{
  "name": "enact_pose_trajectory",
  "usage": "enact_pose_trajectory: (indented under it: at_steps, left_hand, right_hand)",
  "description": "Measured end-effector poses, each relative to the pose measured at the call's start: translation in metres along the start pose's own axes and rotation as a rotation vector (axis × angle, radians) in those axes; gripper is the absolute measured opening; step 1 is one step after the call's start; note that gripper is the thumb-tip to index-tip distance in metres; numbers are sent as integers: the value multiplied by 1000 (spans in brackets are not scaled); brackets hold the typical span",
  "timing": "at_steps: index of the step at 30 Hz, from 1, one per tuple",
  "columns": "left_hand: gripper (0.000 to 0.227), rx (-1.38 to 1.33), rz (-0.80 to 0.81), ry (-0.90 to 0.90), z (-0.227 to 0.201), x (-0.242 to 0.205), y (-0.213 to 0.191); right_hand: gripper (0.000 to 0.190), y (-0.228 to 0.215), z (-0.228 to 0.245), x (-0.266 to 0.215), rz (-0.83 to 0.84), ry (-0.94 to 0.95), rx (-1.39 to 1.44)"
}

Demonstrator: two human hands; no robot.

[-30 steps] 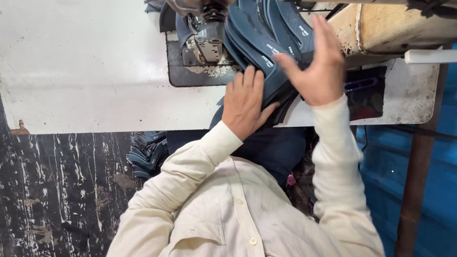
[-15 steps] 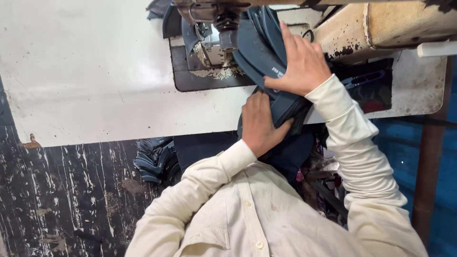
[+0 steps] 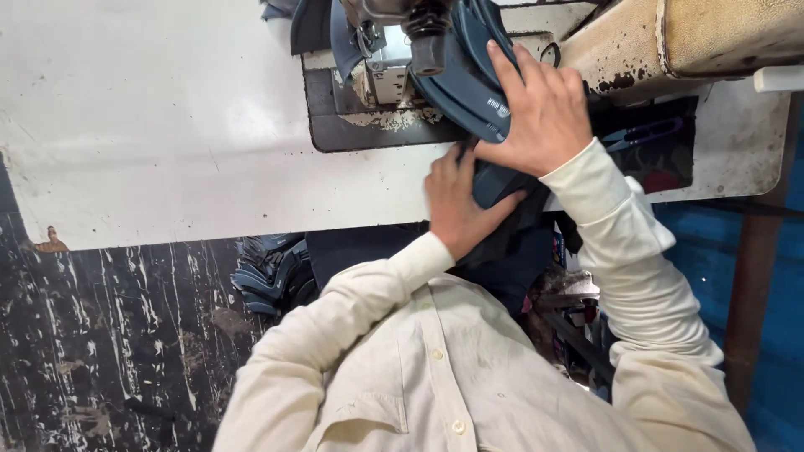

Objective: The person operates a sewing machine to stitch dark blue shoe parts. They repeatedly pick up parts from a pile, guide them under the needle, and remove the stitched items. The camera shakes significantly at times, obscuring the view.

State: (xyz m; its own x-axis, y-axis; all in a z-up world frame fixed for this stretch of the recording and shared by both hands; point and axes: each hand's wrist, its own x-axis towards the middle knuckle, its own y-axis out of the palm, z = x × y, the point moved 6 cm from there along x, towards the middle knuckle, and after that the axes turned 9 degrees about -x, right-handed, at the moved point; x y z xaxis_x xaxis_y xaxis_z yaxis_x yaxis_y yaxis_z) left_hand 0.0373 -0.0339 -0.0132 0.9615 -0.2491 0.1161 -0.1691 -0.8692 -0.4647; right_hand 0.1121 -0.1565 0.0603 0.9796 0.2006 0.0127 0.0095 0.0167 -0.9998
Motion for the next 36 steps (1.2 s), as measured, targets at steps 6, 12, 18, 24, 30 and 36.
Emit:
enact_pose_trajectory:
  at_steps: [6, 12, 18, 24, 30, 36]
  left_hand:
    - [94, -74, 59, -51, 10, 1, 6]
    - [100, -129, 169, 73, 2, -17, -27]
    - [87, -342, 248, 9, 10, -21, -41]
    - [82, -544, 312, -148, 32, -11, -40]
    - [95, -387, 397, -285, 43, 27, 4]
    - [83, -276, 246, -78, 28, 43, 32]
  right_hand:
    - [110, 24, 8, 3, -125, -64, -109]
    - [82, -6, 23, -22, -212, 85, -11]
    - [42, -36, 14, -37, -256, 50, 179]
    - [55, -79, -17, -32, -328, 18, 191]
    - [99, 22, -52, 21, -95, -8, 221]
    - [104, 3, -37, 24, -69, -32, 40]
